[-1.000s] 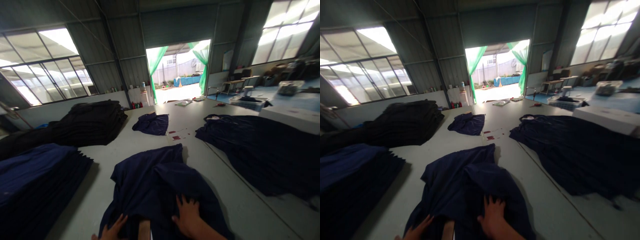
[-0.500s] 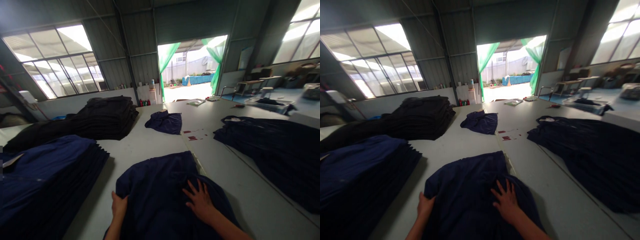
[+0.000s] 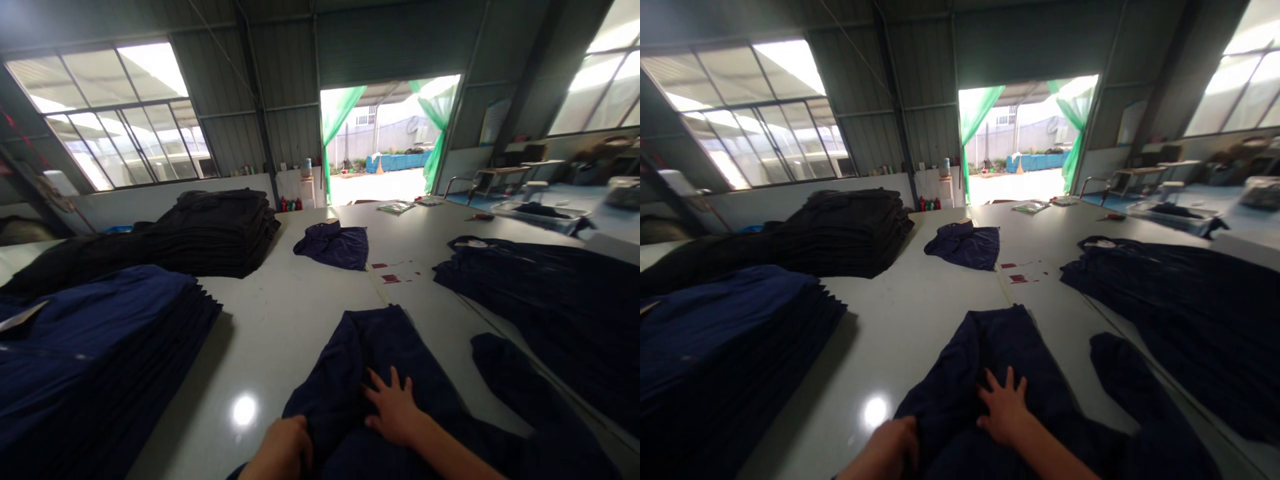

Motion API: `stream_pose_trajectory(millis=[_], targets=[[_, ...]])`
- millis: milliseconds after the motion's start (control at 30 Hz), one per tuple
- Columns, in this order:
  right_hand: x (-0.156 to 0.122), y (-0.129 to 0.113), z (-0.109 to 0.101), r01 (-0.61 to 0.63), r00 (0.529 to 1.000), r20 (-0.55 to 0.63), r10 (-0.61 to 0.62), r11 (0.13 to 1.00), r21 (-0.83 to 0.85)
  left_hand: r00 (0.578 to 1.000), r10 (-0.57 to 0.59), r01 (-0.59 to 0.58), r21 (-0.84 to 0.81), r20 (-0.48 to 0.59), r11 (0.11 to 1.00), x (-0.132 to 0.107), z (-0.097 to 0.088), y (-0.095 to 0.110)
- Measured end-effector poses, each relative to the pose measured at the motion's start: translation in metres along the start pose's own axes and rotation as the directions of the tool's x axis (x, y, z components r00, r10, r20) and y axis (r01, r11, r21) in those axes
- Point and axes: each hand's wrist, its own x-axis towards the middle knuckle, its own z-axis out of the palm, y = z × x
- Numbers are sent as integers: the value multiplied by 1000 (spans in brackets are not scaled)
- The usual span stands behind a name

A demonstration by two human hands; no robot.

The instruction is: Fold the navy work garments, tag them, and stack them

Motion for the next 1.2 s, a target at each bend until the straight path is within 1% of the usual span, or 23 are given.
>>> stream_pose_trajectory(millis=[33, 67, 100, 133, 167, 200, 233, 267, 300, 333, 367, 400, 433, 500, 567, 633, 767, 833, 900, 967, 1067, 1133, 1200], targets=[[7, -4, 6, 10, 998, 62, -10, 1000, 0, 995, 6, -8, -21, -98, 1000, 2, -14, -8], [16, -5, 9, 18, 995, 98, -18, 1000, 5, 950, -64, 51, -48, -304, 998, 6, -30, -17], [27, -6, 9, 17, 995, 99, -19, 1000, 13, 834, -198, 171, -100, -514, 980, 10, -47, -25], [38, -6, 6, -1, 998, 69, 0, 1000, 21, 665, -303, 267, -161, -683, 950, 14, -62, -32], [48, -6, 2, -41, 999, 21, 40, 999, 27, 519, -367, 331, -214, -772, 919, 18, -76, -38], [57, -8, -2, -97, 995, -28, 98, 995, 35, 418, -397, 374, -244, -817, 895, 21, -84, -41], [64, -10, -6, -155, 985, -67, 158, 987, 44, 382, -395, 406, -232, -835, 884, 23, -88, -41], [66, -14, -8, -192, 977, -87, 196, 980, 52, 416, -377, 434, -184, -828, 882, 24, -85, -40], [65, -17, -7, -194, 977, -83, 198, 979, 58, 498, -350, 454, -105, -794, 885, 24, -76, -37], [61, -21, -3, -160, 984, -63, 164, 985, 62, 610, -324, 461, -9, -723, 887, 22, -62, -34], [54, -23, 5, -110, 993, -40, 113, 992, 65, 707, -320, 469, 79, -631, 880, 20, -45, -30], [46, -24, 14, -58, 998, -26, 59, 996, 62, 773, -339, 478, 141, -537, 867, 17, -27, -27], [38, -22, 25, -14, 1000, -24, 16, 998, 53, 806, -387, 503, 172, -448, 847, 14, -9, -25], [28, -13, 43, 28, 997, -71, -27, 999, 16, 809, -491, 562, 180, -322, 807, 10, 18, -27], [29, 1, 49, 38, 988, -147, -40, 999, -18, 812, -518, 567, 152, -270, 810, 12, 27, -34], [38, 14, 41, 24, 986, -163, -27, 1000, -17, 826, -500, 537, 92, -262, 839, 19, 21, -41], [48, 20, 5, -46, 999, -1, 47, 988, 146, 843, -437, 465, 17, -313, 885, 30, -1, -49], [36, 15, -3, -33, 998, 56, 20, 968, 248, 852, -404, 444, 49, -333, 895, 24, -1, -49], [15, 6, 2, 28, 997, 64, -49, 958, 286, 850, -402, 456, 96, -340, 885, 12, 8, -47], [-8, -4, 15, 79, 994, 52, -95, 963, 259, 851, -387, 456, 134, -355, 880, -2, 21, -39], [-31, -15, 33, 75, 997, -29, -71, 981, 179, 900, -283, 346, 150, -331, 926, -20, 37, -12], [-38, -16, 30, 104, 993, -81, -91, 979, 175, 939, -222, 261, 125, -264, 957, -28, 44, 8], [-40, -12, 15, 193, 979, -109, -174, 962, 194, 965, -185, 199, 61, -184, 978, -31, 49, 20]])
